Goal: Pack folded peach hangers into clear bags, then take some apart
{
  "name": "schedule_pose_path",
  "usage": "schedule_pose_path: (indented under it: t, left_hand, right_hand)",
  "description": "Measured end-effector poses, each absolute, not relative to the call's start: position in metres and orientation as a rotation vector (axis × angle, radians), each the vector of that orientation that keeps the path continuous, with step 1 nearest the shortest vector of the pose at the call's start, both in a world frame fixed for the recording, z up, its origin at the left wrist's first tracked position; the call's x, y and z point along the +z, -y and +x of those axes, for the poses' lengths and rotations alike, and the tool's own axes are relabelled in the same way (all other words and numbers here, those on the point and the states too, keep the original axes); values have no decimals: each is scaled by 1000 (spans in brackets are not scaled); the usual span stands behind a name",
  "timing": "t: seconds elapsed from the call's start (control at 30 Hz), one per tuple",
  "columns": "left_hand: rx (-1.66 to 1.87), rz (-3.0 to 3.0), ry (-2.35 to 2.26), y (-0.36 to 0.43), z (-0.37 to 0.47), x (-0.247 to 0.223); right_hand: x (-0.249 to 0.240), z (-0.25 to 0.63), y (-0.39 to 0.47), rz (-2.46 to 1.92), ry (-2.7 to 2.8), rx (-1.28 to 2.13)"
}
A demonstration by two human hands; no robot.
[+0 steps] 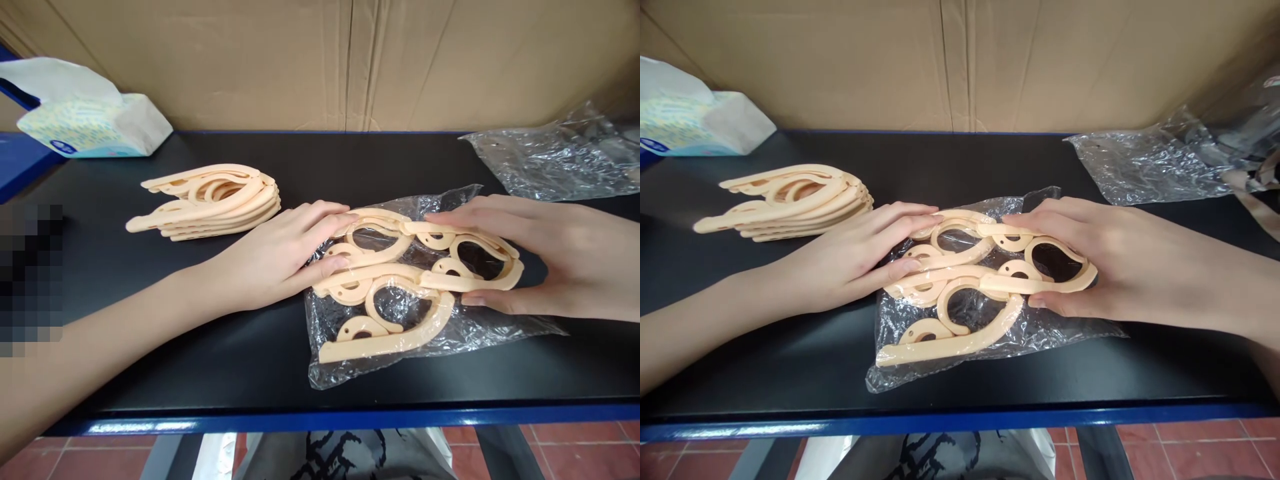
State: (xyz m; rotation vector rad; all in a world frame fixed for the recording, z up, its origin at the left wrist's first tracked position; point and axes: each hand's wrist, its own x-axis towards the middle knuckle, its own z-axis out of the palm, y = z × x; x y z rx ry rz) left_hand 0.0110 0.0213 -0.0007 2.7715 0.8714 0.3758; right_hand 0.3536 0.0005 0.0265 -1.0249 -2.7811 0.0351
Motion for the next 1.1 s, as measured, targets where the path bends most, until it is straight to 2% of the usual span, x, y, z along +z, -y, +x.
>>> schedule_pose_path:
  t: [0.37,0.83,1.1]
  left_hand:
    - [374,2763,-761,-21,11,4]
    - [464,2767,-609,-19,11,3]
    - [401,2787,-597,-19,12,7]
  right_hand:
    - [23,342,-1,-1075,2647,88]
    - [19,349,-14,-1199,2431,-186]
    - [21,350,-11,-1156,2445,-188]
